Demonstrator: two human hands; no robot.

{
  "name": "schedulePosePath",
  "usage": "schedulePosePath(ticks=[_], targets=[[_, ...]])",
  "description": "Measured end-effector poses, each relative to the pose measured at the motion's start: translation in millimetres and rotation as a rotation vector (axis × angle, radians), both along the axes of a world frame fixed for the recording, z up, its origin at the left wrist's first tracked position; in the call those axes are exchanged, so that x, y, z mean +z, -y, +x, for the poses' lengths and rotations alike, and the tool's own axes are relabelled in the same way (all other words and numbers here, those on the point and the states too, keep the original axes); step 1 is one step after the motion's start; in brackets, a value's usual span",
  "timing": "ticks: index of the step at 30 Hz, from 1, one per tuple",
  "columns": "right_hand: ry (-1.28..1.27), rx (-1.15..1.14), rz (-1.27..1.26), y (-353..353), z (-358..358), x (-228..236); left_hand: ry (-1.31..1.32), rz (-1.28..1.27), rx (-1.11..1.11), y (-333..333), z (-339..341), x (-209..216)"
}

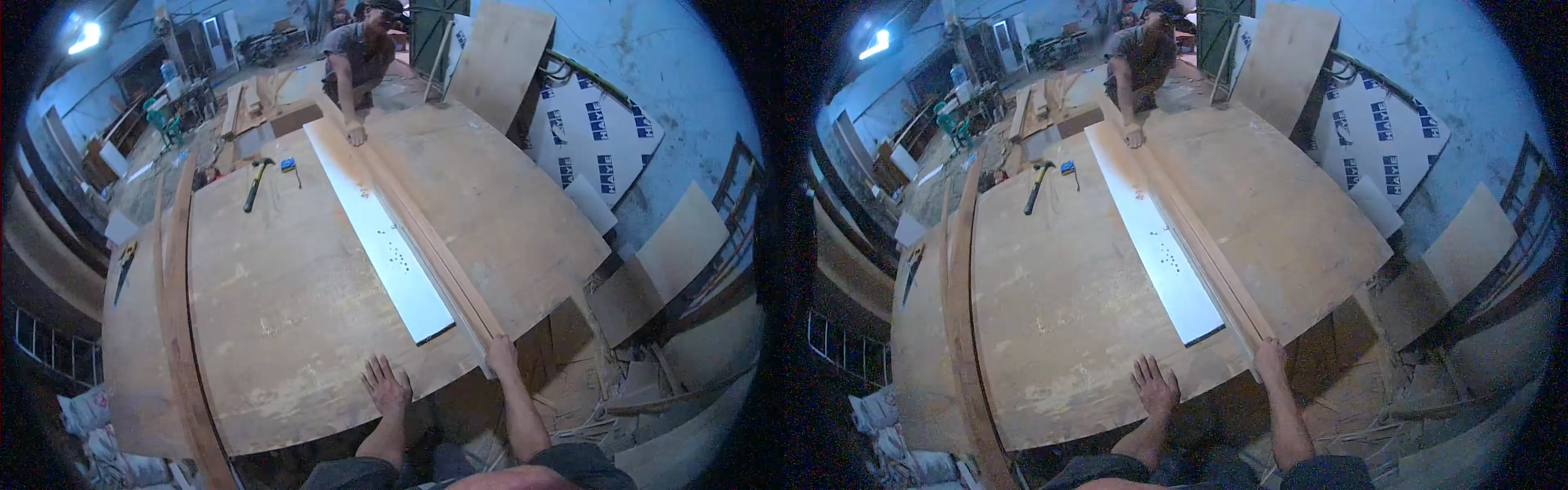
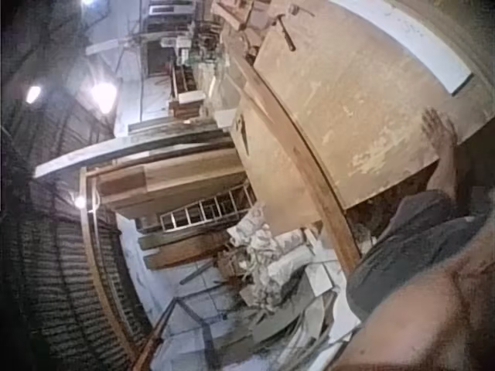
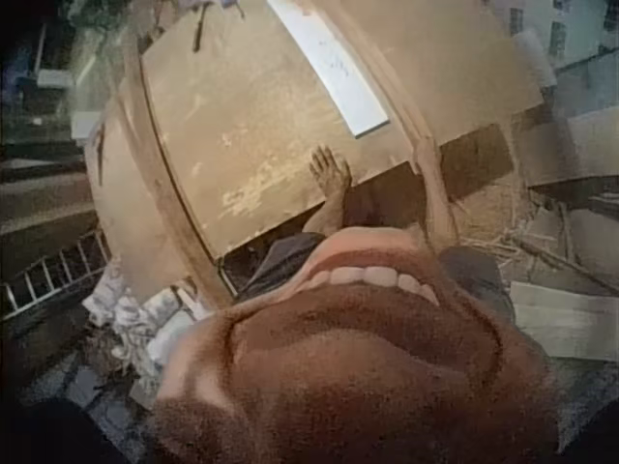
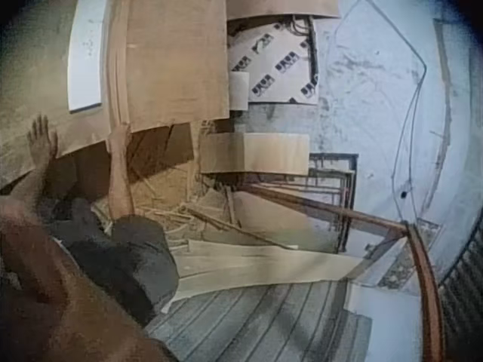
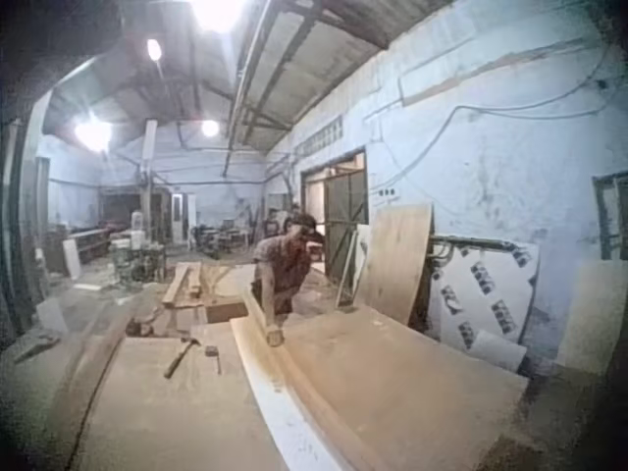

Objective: The person holds, aligns, and fits curved wooden strips along the edge of a wooden board by hand with another person.

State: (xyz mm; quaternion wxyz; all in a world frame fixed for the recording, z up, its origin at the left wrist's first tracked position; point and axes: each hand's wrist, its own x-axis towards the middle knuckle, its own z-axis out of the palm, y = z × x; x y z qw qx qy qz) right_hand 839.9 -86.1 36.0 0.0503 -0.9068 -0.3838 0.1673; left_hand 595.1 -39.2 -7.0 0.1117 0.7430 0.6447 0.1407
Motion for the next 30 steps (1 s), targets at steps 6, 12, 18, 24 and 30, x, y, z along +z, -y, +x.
schedulePosePath(ticks=[6,12,18,24,30], targets=[[0.007,-0.015,-0.026,4,-7,2,0.004,0.014,-0.024,-2,-6,-11],[0.049,0.019,-0.06,15,-4,5,0.052,0.029,-0.043,-3,-5,-7],[0.065,0.045,-0.076,21,-6,6,0.067,0.056,-0.044,-1,-8,-16],[0.071,0.039,-0.099,27,-6,12,0.231,0.011,-0.029,-4,-2,-17],[0.013,0.017,0.041,43,-5,13,0.44,0.011,-0.867,-17,79,43]])
